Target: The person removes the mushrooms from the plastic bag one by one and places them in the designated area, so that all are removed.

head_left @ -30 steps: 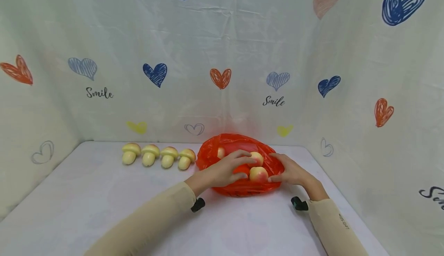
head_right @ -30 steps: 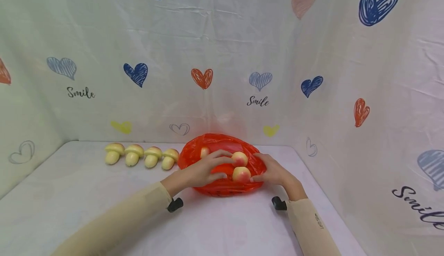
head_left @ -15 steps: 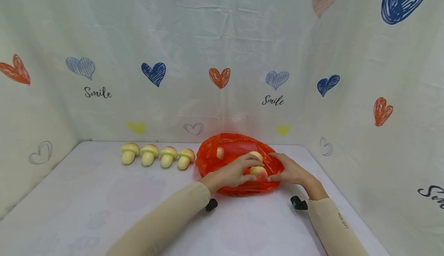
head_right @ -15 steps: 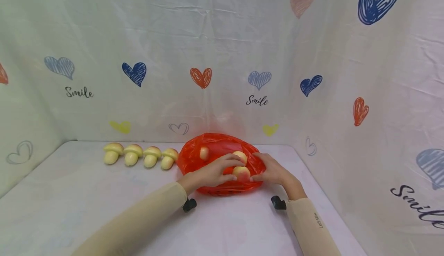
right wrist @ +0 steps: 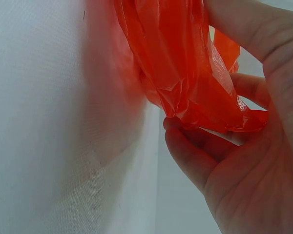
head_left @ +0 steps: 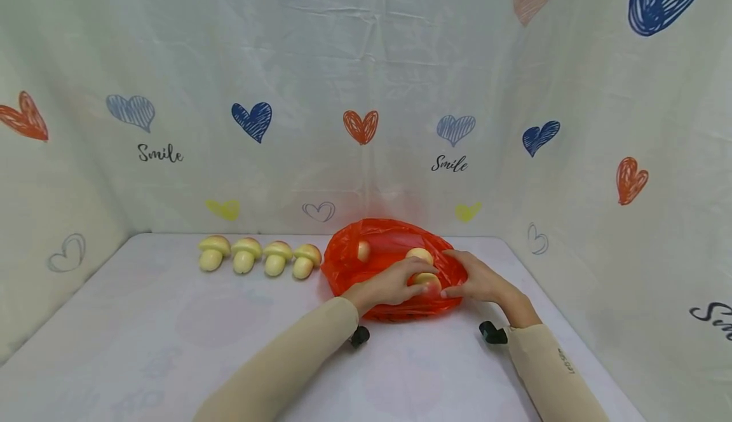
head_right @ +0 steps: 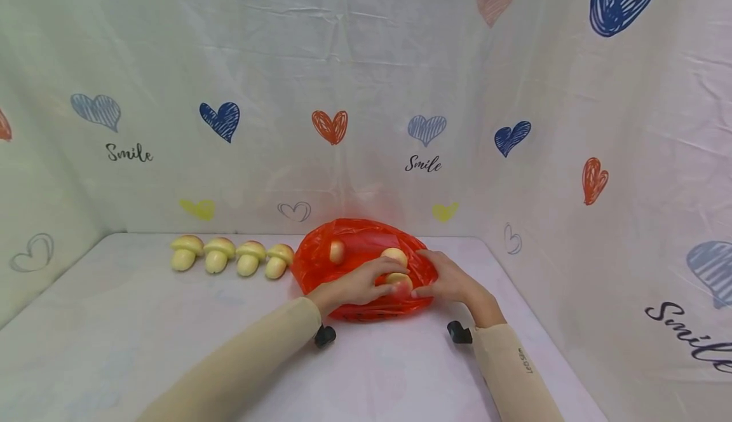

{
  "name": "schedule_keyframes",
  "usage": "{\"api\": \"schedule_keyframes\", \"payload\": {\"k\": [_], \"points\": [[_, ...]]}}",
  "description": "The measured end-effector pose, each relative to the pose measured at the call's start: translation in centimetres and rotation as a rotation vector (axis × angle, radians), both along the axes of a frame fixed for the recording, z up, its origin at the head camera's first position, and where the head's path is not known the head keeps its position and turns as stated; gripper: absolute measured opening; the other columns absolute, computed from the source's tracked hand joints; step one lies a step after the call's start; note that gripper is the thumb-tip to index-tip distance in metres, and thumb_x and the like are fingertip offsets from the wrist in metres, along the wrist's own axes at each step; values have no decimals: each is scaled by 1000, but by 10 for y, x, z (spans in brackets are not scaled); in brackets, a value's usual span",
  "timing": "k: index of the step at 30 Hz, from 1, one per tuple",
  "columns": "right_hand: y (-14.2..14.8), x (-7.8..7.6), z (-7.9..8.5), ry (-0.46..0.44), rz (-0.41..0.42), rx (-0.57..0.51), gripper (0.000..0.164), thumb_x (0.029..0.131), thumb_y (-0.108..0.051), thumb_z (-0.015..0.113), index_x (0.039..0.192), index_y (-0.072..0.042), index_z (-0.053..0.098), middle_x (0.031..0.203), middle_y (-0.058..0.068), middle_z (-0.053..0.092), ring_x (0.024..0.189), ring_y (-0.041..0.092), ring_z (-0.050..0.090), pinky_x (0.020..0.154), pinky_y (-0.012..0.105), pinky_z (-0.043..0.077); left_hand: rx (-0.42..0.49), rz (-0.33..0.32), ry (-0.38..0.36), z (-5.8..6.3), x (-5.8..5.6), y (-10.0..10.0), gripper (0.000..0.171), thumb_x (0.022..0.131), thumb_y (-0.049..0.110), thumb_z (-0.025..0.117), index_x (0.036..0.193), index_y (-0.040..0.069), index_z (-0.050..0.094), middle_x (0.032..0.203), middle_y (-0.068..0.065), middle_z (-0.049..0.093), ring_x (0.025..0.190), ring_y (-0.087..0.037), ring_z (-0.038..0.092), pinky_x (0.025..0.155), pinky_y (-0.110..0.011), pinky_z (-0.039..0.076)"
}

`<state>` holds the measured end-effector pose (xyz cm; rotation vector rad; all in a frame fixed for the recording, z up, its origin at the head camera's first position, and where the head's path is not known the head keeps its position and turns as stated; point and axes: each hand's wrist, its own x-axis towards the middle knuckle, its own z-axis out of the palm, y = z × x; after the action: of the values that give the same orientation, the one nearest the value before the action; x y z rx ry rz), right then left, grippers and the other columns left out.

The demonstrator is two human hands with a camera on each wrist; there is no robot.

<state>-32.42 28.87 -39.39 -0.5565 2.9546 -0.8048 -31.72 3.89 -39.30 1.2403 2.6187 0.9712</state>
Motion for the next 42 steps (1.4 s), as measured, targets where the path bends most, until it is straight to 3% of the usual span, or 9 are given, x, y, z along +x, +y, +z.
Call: {"api": "schedule_keyframes", "payload": {"k": [12,21,29,37,42], "points": [[1,-1,-1,7,12,1,96,67,-54,80,143,-13,39,140,12,43,125,35,41,92,55,46,-12,53,-66,-8,-3,-1,40,93,32,60,133,35,54,133,15,49,120,-9,44,102,-38,41],[1,-1,-1,12,20,1,96,67,-53,80,143,-12,39,140,13,42,125,36,41,93,56,45,-63,51,-18,-9,-6,1,41,92,32,61,132,32,53,137,8,45,123,-11,41,105,-36,38],[1,-1,-1,13,26,-9,95,67,-50,81,143,-12,39,140,12,43,125,35,41,92,55,46,-85,74,60,-9,-9,3,46,90,35,65,133,26,52,128,6,50,114,-11,44,100,-31,41],[1,-2,-1,1,12,-8,95,67,-50,81,143,-13,38,141,13,42,126,36,41,93,56,45,-90,143,13,-8,-8,1,54,87,33,68,137,30,48,120,1,45,103,-13,50,90,-25,46],[1,-1,0,0,15,-10,95,68,-48,81,144,-12,37,141,14,41,126,36,40,94,56,44,-76,124,31,-7,-8,2,54,87,27,70,137,28,49,123,1,42,107,-12,47,93,-26,45]]}}
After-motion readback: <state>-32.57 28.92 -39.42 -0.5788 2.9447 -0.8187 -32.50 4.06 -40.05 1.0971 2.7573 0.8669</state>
